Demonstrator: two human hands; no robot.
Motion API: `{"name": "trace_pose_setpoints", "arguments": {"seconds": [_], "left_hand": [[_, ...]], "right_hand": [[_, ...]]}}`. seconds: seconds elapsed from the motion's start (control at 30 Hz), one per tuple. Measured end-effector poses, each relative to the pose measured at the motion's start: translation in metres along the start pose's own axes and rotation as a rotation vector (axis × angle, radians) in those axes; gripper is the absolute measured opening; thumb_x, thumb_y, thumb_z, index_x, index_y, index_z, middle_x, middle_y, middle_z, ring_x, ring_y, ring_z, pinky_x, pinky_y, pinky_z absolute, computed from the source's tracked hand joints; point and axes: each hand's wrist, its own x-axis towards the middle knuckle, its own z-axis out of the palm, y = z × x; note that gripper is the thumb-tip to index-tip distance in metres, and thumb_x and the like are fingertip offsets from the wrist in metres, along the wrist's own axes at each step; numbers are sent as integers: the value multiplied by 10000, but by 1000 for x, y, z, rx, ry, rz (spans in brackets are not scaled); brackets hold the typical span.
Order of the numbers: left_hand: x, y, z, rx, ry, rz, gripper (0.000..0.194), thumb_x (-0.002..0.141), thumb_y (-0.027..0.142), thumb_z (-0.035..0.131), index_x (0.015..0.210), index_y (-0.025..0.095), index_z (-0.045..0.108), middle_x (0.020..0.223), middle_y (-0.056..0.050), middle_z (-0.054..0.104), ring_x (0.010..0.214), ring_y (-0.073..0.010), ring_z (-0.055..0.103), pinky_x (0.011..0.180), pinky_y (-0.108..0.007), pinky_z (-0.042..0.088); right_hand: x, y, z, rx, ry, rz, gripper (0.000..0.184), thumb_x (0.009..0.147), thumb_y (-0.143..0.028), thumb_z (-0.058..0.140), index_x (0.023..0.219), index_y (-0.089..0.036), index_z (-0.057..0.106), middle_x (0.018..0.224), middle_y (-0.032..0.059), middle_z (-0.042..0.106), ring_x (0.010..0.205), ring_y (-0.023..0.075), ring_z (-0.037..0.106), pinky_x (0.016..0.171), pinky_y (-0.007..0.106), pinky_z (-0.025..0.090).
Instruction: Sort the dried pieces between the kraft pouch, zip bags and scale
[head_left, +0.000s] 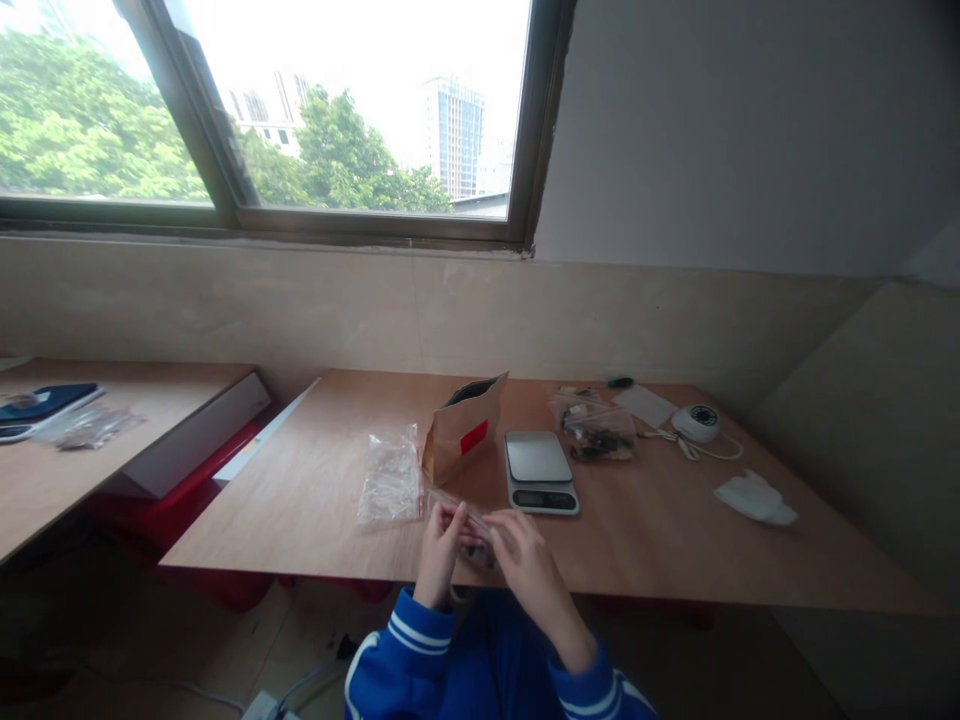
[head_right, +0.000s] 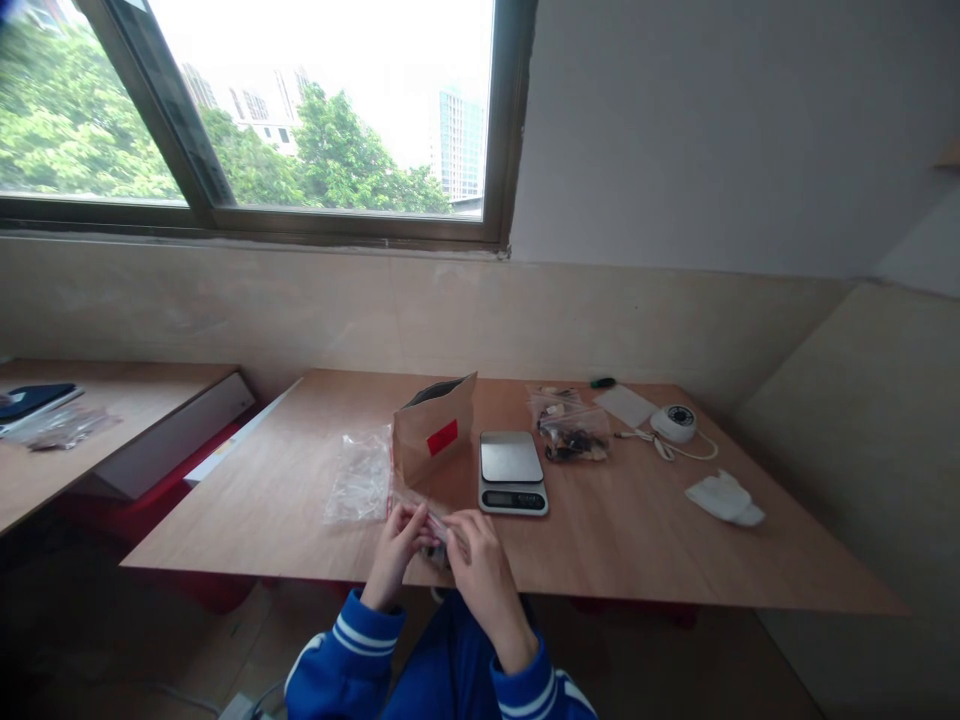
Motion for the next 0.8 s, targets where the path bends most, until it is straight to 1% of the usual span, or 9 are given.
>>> {"name": "trace_pose_setpoints", "arguments": {"seconds": [0.07, 0.13, 0.27, 0.37, 0.47, 0.57, 0.63, 0.67, 0.8], "left_hand": [[-1, -1, 2, 52, -41, 33, 448, 639, 557, 680, 692, 178, 448, 580, 33, 564, 510, -111, 564, 496, -238, 467], [-4, -1, 4, 132, -73, 75, 410, 696, 546, 637, 703, 182, 448, 575, 46, 534, 505, -103, 536, 485, -226, 440], [-7, -1, 7, 265, -76, 153, 346, 770, 496, 586, 703, 178, 469, 588, 50, 483, 536, -95, 493, 511, -221, 405], [-10, 0, 10, 265, -71, 157, 355, 767, 496, 589, 675, 178, 460, 573, 50, 461, 505, -89, 449, 473, -220, 353], [-12, 3, 13, 252, -92, 165, 363, 769, 495, 588, 652, 184, 443, 540, 57, 436, 469, -83, 419, 458, -225, 329], [-16, 7, 16, 253, -167, 161, 350, 786, 488, 572, 657, 185, 453, 519, 49, 452, 481, -97, 451, 486, -233, 356], [-18, 9, 17, 257, -220, 156, 341, 789, 483, 571, 665, 182, 470, 518, 43, 466, 501, -107, 473, 513, -239, 378], [-18, 9, 17, 255, -231, 160, 340, 788, 481, 574, 662, 181, 473, 519, 42, 465, 508, -109, 476, 520, -240, 383], [-18, 8, 18, 213, -187, 172, 346, 767, 478, 598, 643, 184, 463, 520, 53, 431, 486, -101, 450, 490, -237, 362]], "right_hand": [[1, -4, 7, 52, 15, 37, 193, 874, -251, 479, 975, -203, 636, 951, 75, 658, 910, 208, 630, 799, 323, 520], [2, -6, 12, 78, 31, 89, 164, 866, -263, 500, 914, -198, 642, 893, 64, 673, 844, 201, 646, 757, 304, 520], [4, -9, 9, 103, 21, 152, 149, 850, -291, 537, 847, -198, 653, 841, 46, 698, 795, 192, 662, 735, 285, 513], [3, -11, 6, 119, 13, 157, 160, 835, -319, 557, 846, -199, 663, 820, 41, 708, 764, 189, 668, 704, 268, 511], [3, -11, 5, 129, 34, 154, 183, 841, -300, 529, 765, -198, 660, 747, 32, 705, 706, 181, 670, 665, 252, 504], [3, -11, 2, 115, 92, 202, 223, 845, -312, 515, 696, -197, 634, 670, 28, 691, 661, 184, 669, 624, 248, 498], [4, -13, -3, 120, 102, 204, 221, 846, -324, 518, 702, -198, 629, 668, 28, 690, 660, 186, 667, 628, 252, 501], [4, -14, -6, 131, 86, 184, 219, 851, -325, 512, 718, -199, 633, 684, 30, 693, 669, 185, 666, 639, 254, 504], [4, -21, -15, 215, -3, 101, 219, 883, -317, 475, 839, -194, 650, 801, 47, 705, 737, 179, 668, 686, 253, 518]]}}
